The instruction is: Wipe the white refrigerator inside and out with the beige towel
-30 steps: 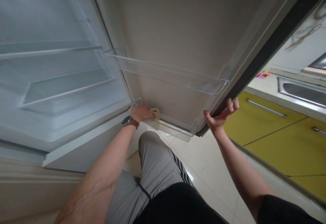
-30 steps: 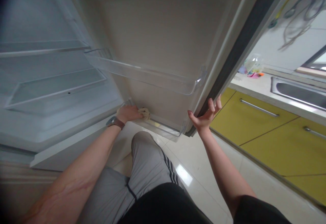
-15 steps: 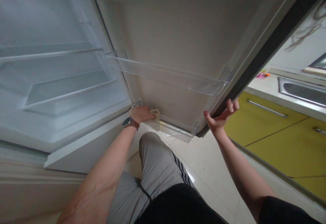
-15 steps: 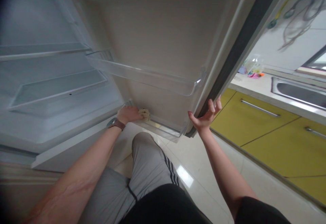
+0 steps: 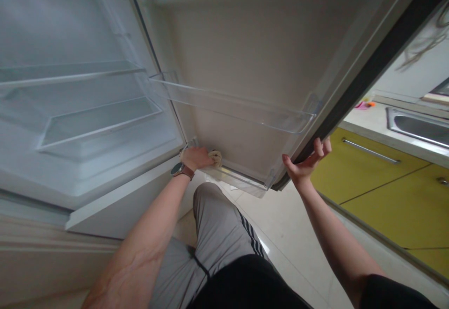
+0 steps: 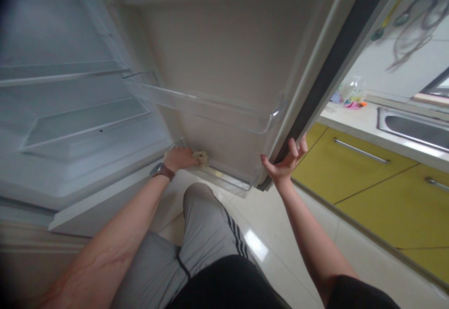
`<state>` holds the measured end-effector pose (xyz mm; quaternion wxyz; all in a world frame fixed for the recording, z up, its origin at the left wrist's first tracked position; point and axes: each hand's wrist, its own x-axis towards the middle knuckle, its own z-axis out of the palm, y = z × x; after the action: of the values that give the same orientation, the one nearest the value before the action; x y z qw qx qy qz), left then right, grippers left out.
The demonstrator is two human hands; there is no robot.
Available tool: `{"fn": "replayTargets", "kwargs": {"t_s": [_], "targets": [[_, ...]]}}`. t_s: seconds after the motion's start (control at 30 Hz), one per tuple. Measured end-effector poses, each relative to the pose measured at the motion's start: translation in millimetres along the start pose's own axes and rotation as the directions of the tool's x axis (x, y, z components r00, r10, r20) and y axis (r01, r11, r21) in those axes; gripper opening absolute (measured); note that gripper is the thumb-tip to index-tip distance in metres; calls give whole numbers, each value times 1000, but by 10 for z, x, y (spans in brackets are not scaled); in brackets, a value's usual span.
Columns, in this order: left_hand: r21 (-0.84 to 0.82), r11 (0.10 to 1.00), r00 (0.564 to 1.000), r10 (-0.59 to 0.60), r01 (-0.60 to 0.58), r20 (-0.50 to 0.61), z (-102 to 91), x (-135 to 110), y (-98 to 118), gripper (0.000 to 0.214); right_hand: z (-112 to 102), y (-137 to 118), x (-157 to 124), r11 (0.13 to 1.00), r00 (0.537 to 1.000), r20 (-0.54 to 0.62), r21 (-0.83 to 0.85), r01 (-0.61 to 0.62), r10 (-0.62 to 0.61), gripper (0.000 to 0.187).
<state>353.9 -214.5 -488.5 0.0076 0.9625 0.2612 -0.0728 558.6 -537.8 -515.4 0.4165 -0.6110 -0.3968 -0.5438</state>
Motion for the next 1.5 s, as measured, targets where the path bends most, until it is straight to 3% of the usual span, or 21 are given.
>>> {"fn": "replayTargets", "kwargs": {"t_s": [0.1, 0.33, 0.5, 0.73, 1.1, 1.33, 1.5], "targets": [[-6, 1000, 1000, 2, -2, -1, 0, 2, -4, 57, 4, 4, -2, 1000, 1000, -9, 18, -6, 6, 97], [-9, 1000, 1000, -12, 12, 0, 2, -3, 2, 55, -1, 58, -79, 988, 988, 37, -50, -148, 150, 99], [-1, 1000, 1000, -19, 19, -5, 19, 20, -3, 58, -5, 39, -65, 991, 991, 38, -47, -128, 129, 99], [3, 1000, 1000, 4, -4, -13, 11, -4, 8, 55, -7, -34, 6, 1000, 1000, 6, 8, -7, 7, 96], [10, 1000, 1000, -24, 24, 17, -32, -38, 31, 57, -13, -43, 13, 1000, 1000, -3, 20, 3, -3, 95], [20, 1000, 1000, -2, 1, 25, -4, -17, 14, 61, -12, -35, -17, 995, 996, 2, 36, -94, 94, 98], [25, 1000, 1000, -2, 1, 31, -9, -11, 22, 61, -8, -49, -6, 997, 998, -8, 61, -55, 56, 97]]}}
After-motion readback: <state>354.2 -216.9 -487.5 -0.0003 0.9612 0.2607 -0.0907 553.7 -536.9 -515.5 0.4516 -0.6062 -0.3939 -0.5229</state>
